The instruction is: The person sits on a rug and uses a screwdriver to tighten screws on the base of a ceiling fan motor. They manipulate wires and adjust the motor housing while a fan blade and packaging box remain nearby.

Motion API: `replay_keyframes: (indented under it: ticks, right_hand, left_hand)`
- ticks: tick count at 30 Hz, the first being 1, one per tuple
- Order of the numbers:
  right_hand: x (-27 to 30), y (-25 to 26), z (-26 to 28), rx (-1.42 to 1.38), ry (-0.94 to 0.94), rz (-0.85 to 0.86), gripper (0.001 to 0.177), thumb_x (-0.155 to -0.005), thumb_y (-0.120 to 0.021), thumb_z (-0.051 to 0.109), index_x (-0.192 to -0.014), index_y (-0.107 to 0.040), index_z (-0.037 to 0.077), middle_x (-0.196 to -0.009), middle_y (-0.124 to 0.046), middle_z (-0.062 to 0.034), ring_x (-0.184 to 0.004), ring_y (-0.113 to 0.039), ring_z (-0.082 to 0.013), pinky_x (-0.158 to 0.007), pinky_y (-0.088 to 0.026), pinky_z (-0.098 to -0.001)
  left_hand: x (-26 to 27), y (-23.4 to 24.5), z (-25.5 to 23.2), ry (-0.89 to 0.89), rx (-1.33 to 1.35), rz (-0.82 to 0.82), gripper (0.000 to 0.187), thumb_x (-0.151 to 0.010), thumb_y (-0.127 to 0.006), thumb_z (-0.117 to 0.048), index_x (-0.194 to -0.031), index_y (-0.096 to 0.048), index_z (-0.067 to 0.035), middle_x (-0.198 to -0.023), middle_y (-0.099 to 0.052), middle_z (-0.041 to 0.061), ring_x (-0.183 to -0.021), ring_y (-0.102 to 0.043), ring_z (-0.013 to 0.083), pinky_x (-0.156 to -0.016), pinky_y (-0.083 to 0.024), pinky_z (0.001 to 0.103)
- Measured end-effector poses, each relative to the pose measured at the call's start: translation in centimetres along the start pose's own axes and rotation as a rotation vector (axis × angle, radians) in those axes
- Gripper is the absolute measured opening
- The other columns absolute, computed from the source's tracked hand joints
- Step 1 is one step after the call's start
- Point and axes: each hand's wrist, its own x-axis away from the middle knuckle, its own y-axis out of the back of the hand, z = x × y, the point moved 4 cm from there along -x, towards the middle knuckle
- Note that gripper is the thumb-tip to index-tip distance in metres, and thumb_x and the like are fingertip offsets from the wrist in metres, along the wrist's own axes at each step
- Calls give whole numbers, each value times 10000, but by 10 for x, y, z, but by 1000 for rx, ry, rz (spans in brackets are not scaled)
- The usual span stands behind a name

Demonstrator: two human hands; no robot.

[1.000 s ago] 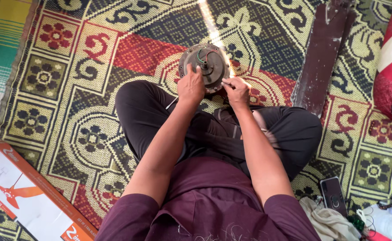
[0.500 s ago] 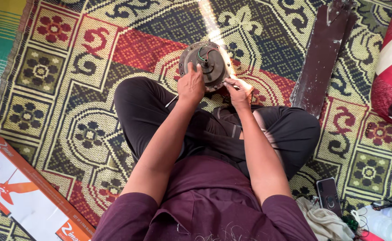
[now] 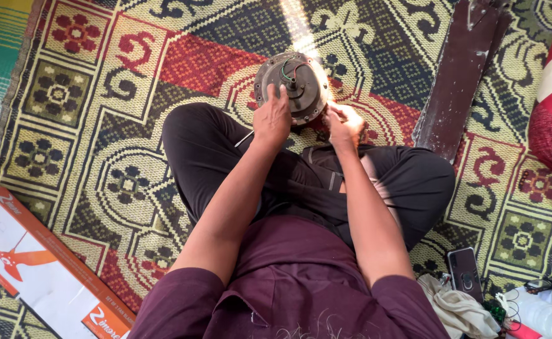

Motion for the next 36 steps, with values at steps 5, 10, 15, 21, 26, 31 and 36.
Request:
replay_keyframes:
  ticks: [5,10,15,21,26,31,36]
  right_hand:
    - [35,7,21,895,332,362,146,-857,-783,135,-970,-788,44,-930,-761,-133,-869,-718,-271,-801,-560,-369]
    - [56,-35,46,1021,346,332,169,-821,-762,170,-970,-798,97,-917,-754,-160,-864,-730,-341,-808,-578,-425]
    - [46,-47,48,1132,134,55,252,-792,-741,208,-1029,-818,173,-907,-740,-199,-859,-711,-399,-788,-574,-469]
    - [52,-46,33,1174,77,217,214,-787,-740,216,-989,-801,185,-914,-744,-190,-872,-711,-403,-782,-567,-500]
    - [57,-55,23,1395,235,388,147,-887,-713,187,-1016,-748,126,-859,-721,-215,-851,-709,-421,-773,-564,-520]
    - [49,-50,16,1319,278,338,138,-853,-727,198,-943,-744,95,-848,-725,-208,-853,-708,-415,-785,-568,-510]
    - [41,-55,7,1351,303,291,93,-809,-712,155,-874,-751,101,-859,-743,-179,-842,-722,-391,-775,-575,-503]
  left_hand:
    - [-25,-3,12,-108,-135,51,349,-916,-651,-92,-1265,-634,-99,-1232,-579,149,-861,-727,317,-705,-597,438]
    - [-34,11,19,-180,-129,15,244,-923,-677,-126,-1167,-688,-138,-1205,-598,114,-900,-723,320,-726,-592,443]
    - [-26,20,12,-151,-138,63,378,-832,-774,-176,-1201,-687,-170,-1216,-585,111,-902,-719,311,-723,-589,442]
    - [-26,18,12,-152,-123,65,461,-818,-823,-220,-1254,-680,-178,-1204,-591,86,-901,-718,312,-713,-586,438]
    - [-27,16,13,-191,-129,27,439,-851,-835,-212,-1261,-683,-176,-1193,-604,87,-918,-723,306,-729,-586,441]
    - [-23,15,13,-161,-121,55,671,-711,-891,-225,-1330,-634,-199,-1218,-593,92,-932,-714,315,-723,-581,437]
    - [-23,18,13,-146,-117,64,728,-717,-893,-225,-1388,-612,-227,-1229,-595,81,-956,-712,311,-734,-579,437]
